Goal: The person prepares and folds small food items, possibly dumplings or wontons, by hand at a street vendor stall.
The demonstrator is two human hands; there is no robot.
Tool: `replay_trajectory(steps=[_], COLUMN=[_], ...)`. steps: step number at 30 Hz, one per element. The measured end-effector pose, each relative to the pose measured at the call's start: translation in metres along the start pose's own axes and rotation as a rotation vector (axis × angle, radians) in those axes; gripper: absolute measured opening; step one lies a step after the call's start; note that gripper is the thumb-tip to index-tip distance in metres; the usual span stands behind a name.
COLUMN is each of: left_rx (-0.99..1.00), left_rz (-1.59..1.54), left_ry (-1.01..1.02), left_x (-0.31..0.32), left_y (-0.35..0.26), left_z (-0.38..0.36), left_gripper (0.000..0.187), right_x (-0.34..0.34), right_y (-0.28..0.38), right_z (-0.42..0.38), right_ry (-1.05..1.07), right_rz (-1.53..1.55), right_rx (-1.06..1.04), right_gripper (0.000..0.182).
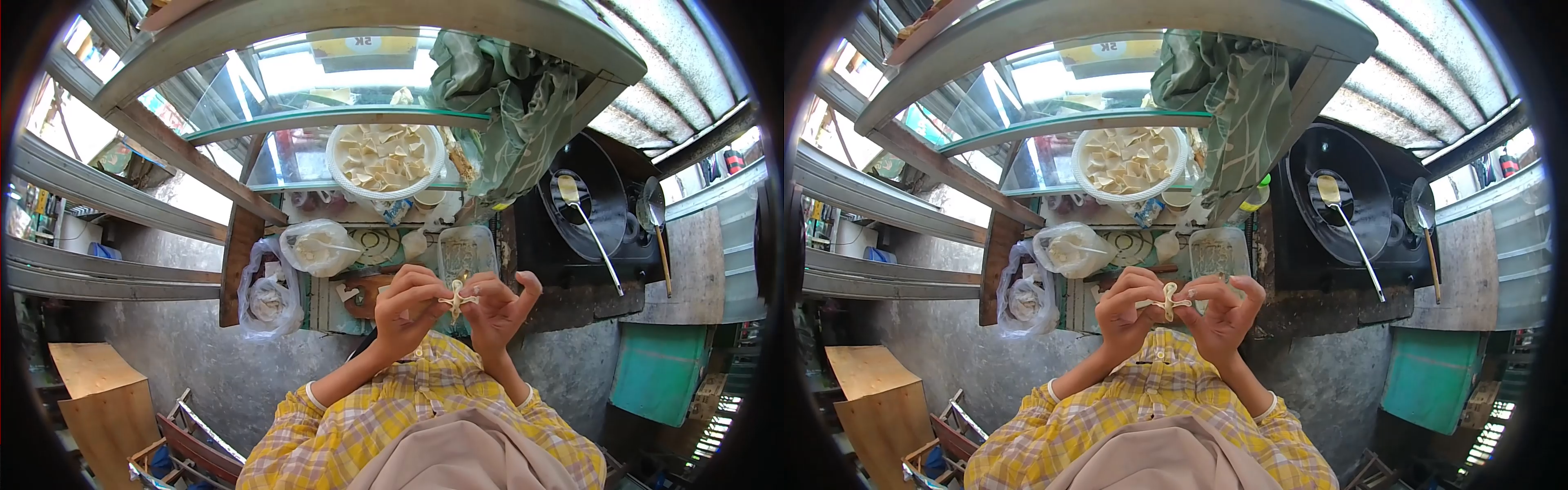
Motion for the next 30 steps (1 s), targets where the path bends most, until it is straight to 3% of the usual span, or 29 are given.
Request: replay_trajectory(steps=[7,14,18,20,30], left_rx=[-0.108,-0.177,-0.275,-0.377,-0.494], left_rz=[-0.06,-0.149,-0.202,-0.238,-0.217], left_ry=[-0.062,0.013,-0.053,-0.079,-0.087], left_x=[-0.009,0.01,0.008,0.001,-0.025], left_y=[0.016,0.028,0.04,0.056,0.073], left_z=[0.001,0.012,0.006,-0.004,-0.011], left_gripper=[0.019,0.017,0.018,0.018,0.011], right_x=[0.009,-0.015,-0.029,-0.033,-0.025], right_y=[-0.01,-0.014,-0.021,-0.025,-0.038], right_z=[0.013,0.01,0.005,0.003,0.0], right_ry=[0.06,-0.097,-0.214,-0.241,-0.267], right_rz=[0.07,0.04,0.077,0.099,0.122], right_rx=[0.09,0.159,0.259,0.283,0.337], right_gripper=[0.062,0.06,0.06,0.059,0.058])
Point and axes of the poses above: each hand's wrist, its own z-axis towards the middle knuckle, its own x-axis out of the palm, y = z × x, the point moved 10 cm from there along z, towards the middle knuckle, and after that the axes turned 6 degrees about -z, right-handed, at the moved point
